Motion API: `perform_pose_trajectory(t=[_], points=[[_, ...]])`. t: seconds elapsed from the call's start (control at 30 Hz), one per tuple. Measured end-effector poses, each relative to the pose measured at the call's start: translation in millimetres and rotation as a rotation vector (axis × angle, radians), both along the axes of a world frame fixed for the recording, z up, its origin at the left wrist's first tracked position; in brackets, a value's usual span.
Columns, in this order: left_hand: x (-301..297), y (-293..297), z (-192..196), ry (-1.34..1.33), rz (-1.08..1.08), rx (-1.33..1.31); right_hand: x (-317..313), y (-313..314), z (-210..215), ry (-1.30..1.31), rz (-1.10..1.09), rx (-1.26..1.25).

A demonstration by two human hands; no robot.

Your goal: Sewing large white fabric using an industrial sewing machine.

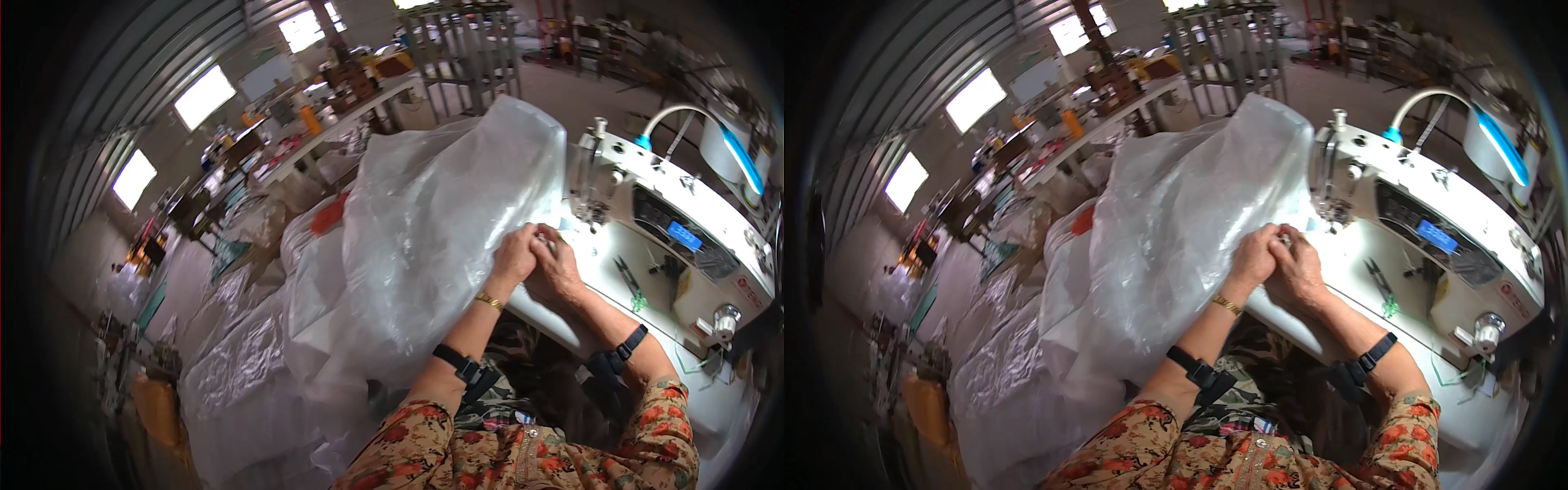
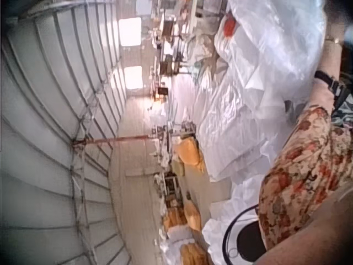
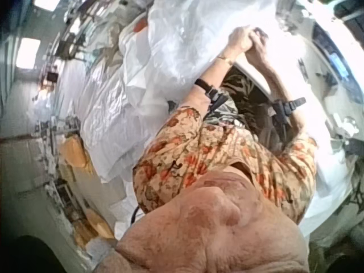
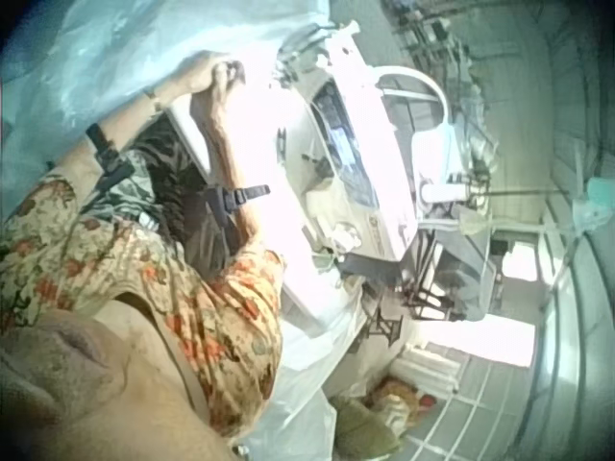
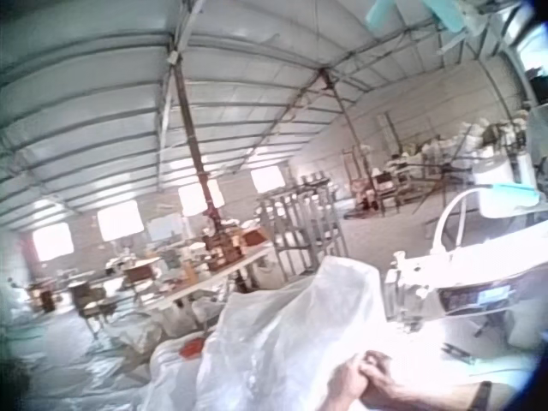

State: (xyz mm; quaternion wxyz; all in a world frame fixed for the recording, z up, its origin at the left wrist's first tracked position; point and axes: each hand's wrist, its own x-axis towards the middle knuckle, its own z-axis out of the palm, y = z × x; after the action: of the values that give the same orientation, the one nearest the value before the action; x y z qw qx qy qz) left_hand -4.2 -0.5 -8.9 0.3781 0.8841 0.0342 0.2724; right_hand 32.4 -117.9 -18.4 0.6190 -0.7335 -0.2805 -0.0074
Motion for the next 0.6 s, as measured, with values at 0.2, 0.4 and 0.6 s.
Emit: perform_pose_trajectory(t=[0.2, 0.4, 0.6], points=[[-26.3, -14.7, -2.4, -0.125, 0.003, 0.13, 10.8, -5.2, -14.0, 0.285, 0.135, 0.207], [-170.1, -39.0, 22.6, -0.161, -0.292, 0.03, 40.0, -21.3, -31.7, 0.073, 0.108, -0.021], [-284.5, -14.4, 25.4, 0.51, -0.881, -0.498, 41.5, -17.8, -28.5, 0.054, 0.151, -0.101]])
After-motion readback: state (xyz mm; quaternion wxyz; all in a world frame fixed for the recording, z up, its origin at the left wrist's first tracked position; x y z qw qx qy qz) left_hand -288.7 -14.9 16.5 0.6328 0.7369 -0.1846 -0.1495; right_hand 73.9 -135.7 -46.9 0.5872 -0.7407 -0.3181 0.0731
